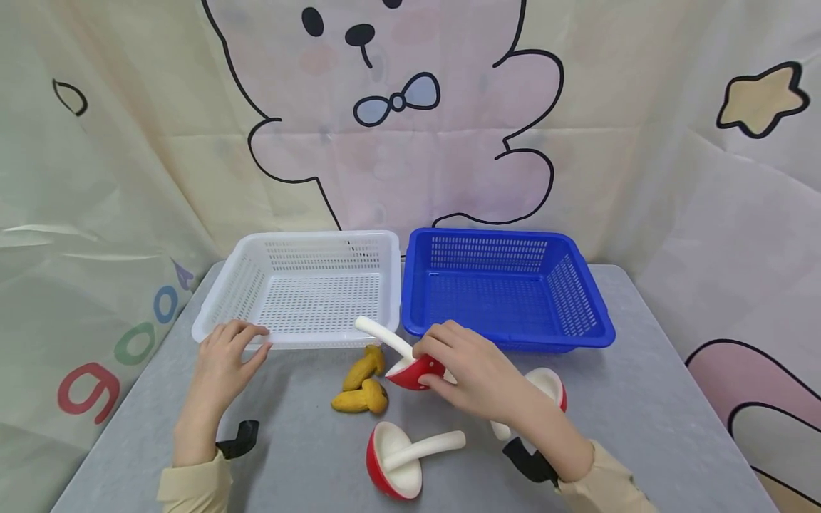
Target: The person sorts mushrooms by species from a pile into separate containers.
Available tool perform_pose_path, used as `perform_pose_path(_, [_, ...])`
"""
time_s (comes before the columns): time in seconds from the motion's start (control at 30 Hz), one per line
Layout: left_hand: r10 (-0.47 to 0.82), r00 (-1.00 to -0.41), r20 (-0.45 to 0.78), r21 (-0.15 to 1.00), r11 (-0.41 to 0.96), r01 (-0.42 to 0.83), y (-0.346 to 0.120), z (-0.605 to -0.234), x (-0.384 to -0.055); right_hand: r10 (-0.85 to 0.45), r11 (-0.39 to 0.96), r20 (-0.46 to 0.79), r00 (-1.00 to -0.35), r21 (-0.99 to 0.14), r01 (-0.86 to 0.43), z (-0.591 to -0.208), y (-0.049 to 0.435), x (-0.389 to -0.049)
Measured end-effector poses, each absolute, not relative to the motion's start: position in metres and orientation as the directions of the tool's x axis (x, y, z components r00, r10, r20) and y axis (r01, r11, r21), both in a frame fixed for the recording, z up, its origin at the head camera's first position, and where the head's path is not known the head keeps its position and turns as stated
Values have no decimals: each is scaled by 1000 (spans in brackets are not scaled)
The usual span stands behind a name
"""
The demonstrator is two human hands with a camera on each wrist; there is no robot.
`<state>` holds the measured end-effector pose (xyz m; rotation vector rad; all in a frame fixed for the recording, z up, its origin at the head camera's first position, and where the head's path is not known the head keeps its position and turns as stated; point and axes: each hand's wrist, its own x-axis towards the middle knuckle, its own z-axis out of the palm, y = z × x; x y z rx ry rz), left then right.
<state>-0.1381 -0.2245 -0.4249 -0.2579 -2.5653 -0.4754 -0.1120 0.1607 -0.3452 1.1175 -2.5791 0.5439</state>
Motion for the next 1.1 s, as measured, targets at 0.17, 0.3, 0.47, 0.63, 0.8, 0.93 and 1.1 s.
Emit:
perform_pose_path(0.17, [91,-853,513,281,922,267,-225,-425,-138,-644,615,393,-657,-244,-749,-340,156,-123])
perform_pose_path(0.3, [100,-849,519,271,923,274,-225,-426,-138,-660,599,390,-642,-242,-763,-333,151,-130])
perform_pose_path(0.47, [103,-837,537,271,919,287,-225,-425,-138,-675,607,351,-649,-234,-759,-323,142,-142])
perform_pose_path(0.63, [99,-842,530,276,919,281,-226,-424,-138,-687,611,313,-656,-240,-755,-317,133,-156])
perform_pose_path(0.8, [101,-844,527,276,919,282,-226,-424,-137,-684,624,270,-678,-267,-735,-315,125,-170])
perform_pose_path(0.93, [106,-843,528,271,919,286,-227,-424,-138,-679,636,247,-692,-275,-721,-316,119,-180])
perform_pose_path(1.1, [107,-841,531,262,923,283,-228,-425,-139,-680,645,233,-695,-262,-718,-318,111,-192])
